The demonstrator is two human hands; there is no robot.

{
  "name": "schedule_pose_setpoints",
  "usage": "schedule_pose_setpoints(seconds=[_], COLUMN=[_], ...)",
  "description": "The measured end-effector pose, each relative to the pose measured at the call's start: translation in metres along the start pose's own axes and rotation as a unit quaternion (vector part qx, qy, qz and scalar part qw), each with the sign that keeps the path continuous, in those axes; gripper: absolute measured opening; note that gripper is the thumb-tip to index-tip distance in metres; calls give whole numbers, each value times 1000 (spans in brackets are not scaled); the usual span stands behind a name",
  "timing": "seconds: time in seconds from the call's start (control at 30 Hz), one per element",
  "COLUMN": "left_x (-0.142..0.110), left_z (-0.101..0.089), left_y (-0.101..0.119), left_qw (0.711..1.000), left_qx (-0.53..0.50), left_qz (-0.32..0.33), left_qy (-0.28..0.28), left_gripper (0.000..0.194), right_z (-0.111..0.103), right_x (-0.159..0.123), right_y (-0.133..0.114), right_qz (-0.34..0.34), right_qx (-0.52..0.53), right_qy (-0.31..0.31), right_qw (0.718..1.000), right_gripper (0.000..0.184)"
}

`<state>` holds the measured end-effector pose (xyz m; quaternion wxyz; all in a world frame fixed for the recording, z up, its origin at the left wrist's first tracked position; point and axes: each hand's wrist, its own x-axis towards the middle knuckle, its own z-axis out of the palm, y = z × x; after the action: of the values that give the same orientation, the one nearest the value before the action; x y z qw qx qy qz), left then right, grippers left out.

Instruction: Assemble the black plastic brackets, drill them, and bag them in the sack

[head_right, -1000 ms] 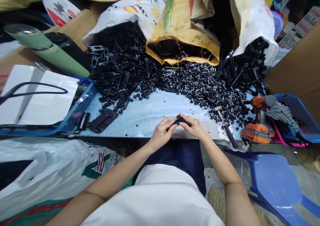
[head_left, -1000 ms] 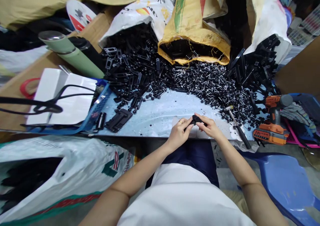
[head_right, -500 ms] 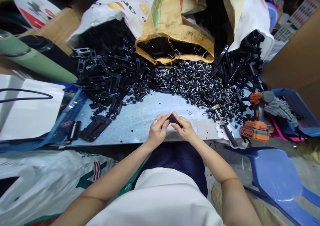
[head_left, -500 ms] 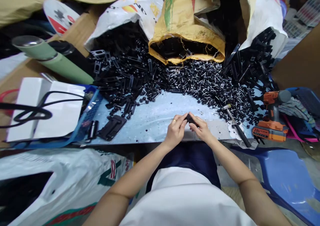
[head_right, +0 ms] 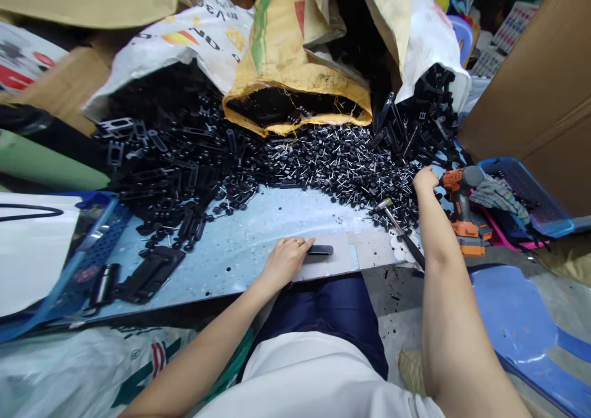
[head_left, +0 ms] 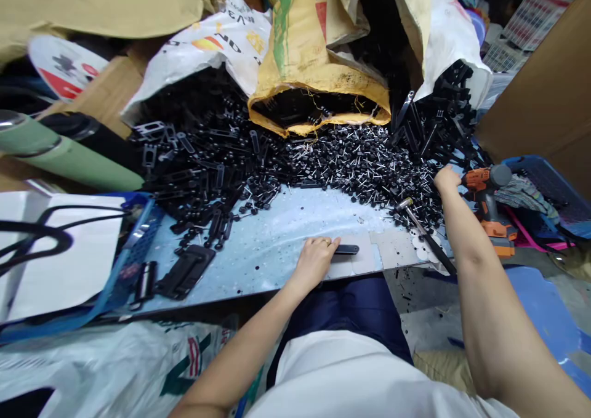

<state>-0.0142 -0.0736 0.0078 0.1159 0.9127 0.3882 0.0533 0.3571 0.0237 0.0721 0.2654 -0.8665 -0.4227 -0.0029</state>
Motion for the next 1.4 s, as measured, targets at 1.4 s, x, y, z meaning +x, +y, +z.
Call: schedule_pose_setpoints(seconds=[1.4], left_x=[-3], left_z=[3], left_y=[6], left_qw=[979], left_qx=[-202], left_qz=[-29], left_qy=[-1], left_gripper=[63], right_z=[-12], right_x=[-215], right_y=[-42], right_qz=[-496], right_qx=[-210], right_qy=[-430], right_qw=[725], right_gripper=[29])
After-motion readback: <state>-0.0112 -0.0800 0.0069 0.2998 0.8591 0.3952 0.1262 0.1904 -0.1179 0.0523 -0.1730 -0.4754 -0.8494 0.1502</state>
